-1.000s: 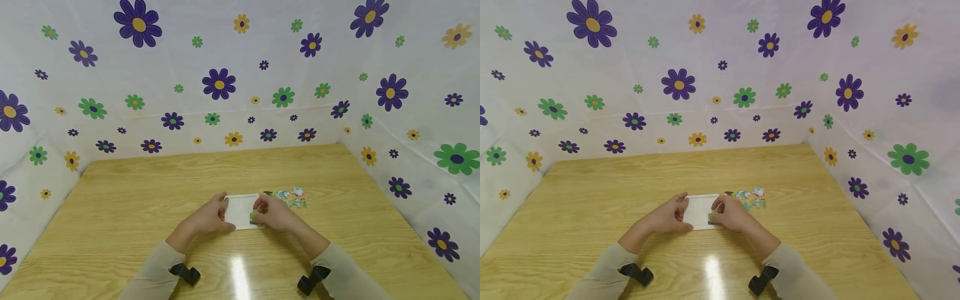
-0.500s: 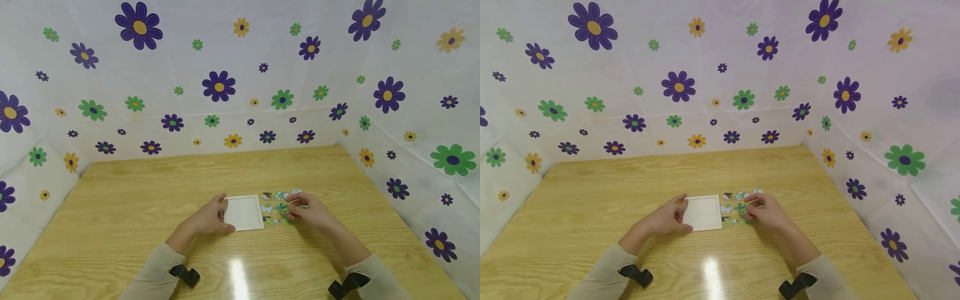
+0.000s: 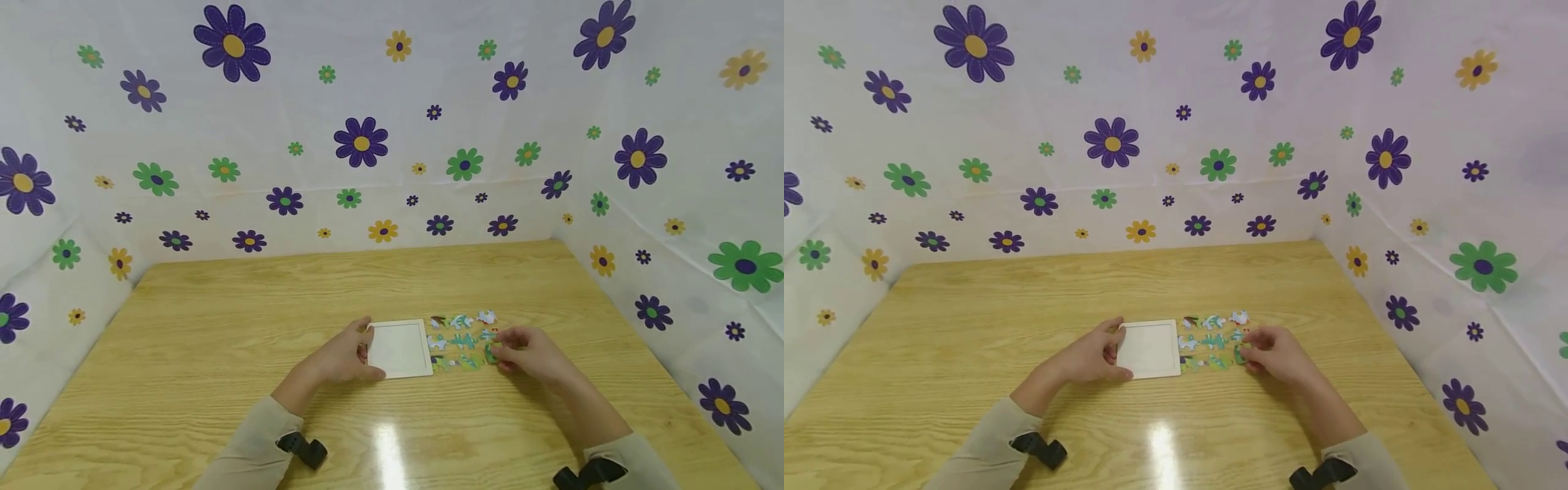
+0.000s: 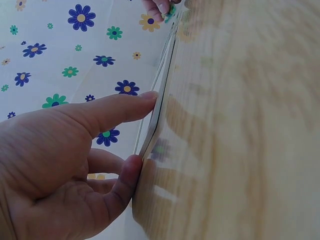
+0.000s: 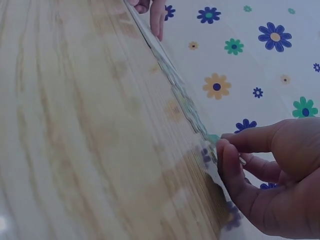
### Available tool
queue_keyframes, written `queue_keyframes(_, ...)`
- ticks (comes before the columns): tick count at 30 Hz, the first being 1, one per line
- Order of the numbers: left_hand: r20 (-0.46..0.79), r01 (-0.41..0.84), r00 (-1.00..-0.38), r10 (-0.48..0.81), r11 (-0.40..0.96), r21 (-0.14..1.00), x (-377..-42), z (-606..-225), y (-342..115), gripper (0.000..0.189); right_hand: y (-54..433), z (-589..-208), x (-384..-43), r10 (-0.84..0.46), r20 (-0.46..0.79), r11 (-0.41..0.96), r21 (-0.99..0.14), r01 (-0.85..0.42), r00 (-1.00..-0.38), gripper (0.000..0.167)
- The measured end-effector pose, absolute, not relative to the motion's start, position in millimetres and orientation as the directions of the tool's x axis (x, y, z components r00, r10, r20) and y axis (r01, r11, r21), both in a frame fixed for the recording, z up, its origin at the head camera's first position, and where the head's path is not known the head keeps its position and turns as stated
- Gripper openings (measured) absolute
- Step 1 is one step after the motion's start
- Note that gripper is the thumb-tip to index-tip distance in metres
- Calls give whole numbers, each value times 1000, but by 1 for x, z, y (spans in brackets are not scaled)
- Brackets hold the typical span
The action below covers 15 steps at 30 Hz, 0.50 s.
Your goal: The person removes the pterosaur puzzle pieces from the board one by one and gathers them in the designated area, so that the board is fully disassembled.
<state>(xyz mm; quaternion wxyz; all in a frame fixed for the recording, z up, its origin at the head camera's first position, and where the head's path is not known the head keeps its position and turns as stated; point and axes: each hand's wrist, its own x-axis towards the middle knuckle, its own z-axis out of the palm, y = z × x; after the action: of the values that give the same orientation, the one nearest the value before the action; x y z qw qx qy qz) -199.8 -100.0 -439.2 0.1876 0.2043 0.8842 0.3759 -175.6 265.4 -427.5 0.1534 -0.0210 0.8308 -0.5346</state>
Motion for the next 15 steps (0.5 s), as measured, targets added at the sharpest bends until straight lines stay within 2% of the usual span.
queue_keyframes(5, -185, 213, -846, 501, 635, 742, -197, -440, -102, 90, 262, -429, -172, -190, -230, 518, -849, 102, -954, 28)
queue_keyframes(7, -183, 217, -850, 494, 645, 732, -196, -440, -103, 78, 258, -429, -171, -163, -234, 564, -819, 104, -958, 25)
queue_keyframes(11, -150, 247, -868, 473, 674, 696, -196, -438, -105, 36, 249, -427, -172, -116, -244, 617, -777, 122, -963, 21)
queue_keyframes(15, -110, 290, -871, 478, 682, 672, -199, -432, -105, 37, 246, -423, -178, -118, -208, 621, -778, 92, -971, 22)
